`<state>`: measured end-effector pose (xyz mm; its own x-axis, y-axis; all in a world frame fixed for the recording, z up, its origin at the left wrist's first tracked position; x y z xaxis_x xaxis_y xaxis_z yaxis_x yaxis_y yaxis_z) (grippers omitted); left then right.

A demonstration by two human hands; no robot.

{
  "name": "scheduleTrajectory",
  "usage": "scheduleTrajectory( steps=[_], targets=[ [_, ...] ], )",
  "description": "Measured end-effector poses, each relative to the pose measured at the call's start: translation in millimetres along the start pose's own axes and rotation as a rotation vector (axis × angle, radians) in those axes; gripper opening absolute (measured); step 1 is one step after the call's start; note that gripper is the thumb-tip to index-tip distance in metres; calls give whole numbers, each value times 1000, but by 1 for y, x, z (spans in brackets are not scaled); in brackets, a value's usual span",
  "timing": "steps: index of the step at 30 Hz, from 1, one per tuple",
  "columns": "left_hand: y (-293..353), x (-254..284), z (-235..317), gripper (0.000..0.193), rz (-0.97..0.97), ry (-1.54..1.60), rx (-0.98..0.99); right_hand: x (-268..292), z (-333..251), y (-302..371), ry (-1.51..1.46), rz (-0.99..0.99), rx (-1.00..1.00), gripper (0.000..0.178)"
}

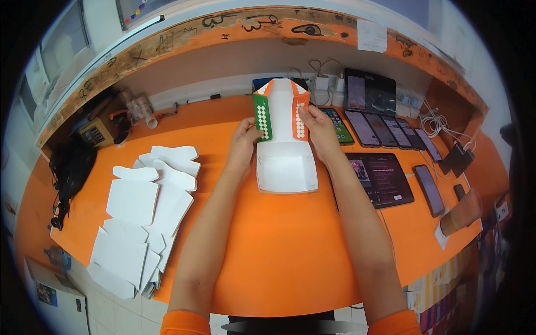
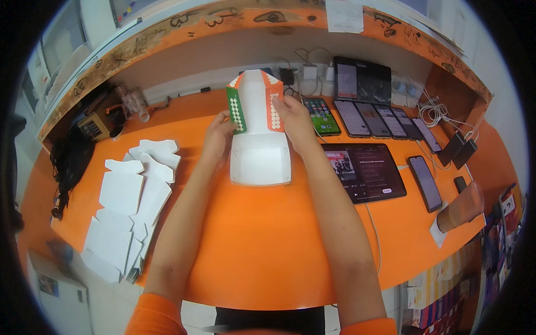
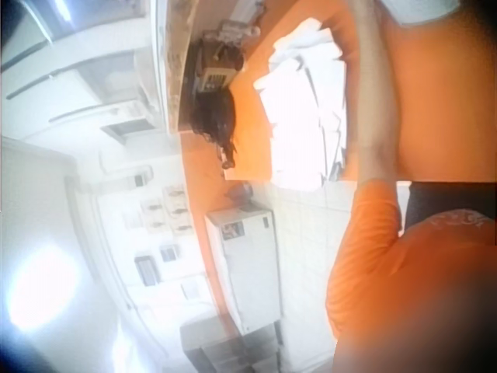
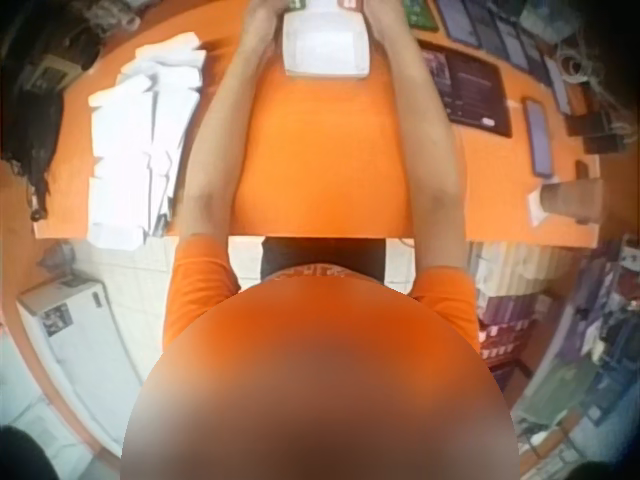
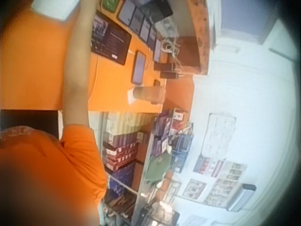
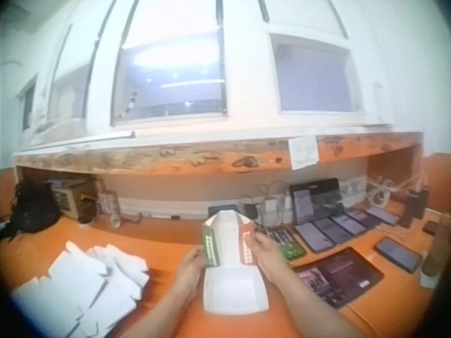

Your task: The person folds flat paperboard sheets into small rectangular boxes and stacks them on the counter. They repeatedly pick a sheet, fold along creases, tuck flaps, and place the finished box atop a growing stack.

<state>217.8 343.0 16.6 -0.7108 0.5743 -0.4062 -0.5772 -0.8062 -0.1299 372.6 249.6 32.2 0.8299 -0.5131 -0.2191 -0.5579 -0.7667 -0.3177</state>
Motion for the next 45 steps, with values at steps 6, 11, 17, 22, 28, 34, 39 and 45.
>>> scheduleTrajectory(
  steps=[6, 11, 17, 22, 28, 34, 39, 45],
  targets=[
    [5, -11, 18, 21, 160, 112, -133, -6, -16, 1, 330, -101, 85, 39],
    [8, -13, 19, 16, 222, 54, -271, -24, -31, 13, 49, -21, -95, 46],
    [22, -34, 36, 22, 213, 88, -387, -37, -57, 22, -189, 101, -91, 39],
    [33, -51, 46, 23, 160, 158, -352, -30, -67, 26, -247, 169, -111, 28],
    [31, -48, 44, 26, 225, 143, -285, -34, -61, 31, -214, 313, -241, 15],
    [32, -44, 37, 28, 317, 49, -253, -32, -51, 33, -157, 324, -361, 20],
    [24, -34, 39, 32, 433, 138, -273, -33, -75, 31, 490, 404, 308, 30],
    [3, -23, 31, 29, 363, 237, -247, -56, -49, 117, 1315, -234, 549, 24]
  ],
)
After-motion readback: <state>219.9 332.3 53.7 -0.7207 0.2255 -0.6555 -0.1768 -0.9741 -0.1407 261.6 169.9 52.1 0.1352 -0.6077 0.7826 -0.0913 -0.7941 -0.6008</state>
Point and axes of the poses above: each hand's wrist, its own y-axis away from the middle knuckle, its own x-axis out of the back of the hand, z = x × y, the point moved 4 cm from there along -y, towards the middle knuckle, and after that the axes turned 4 degrees about z, right-handed, at the moved point
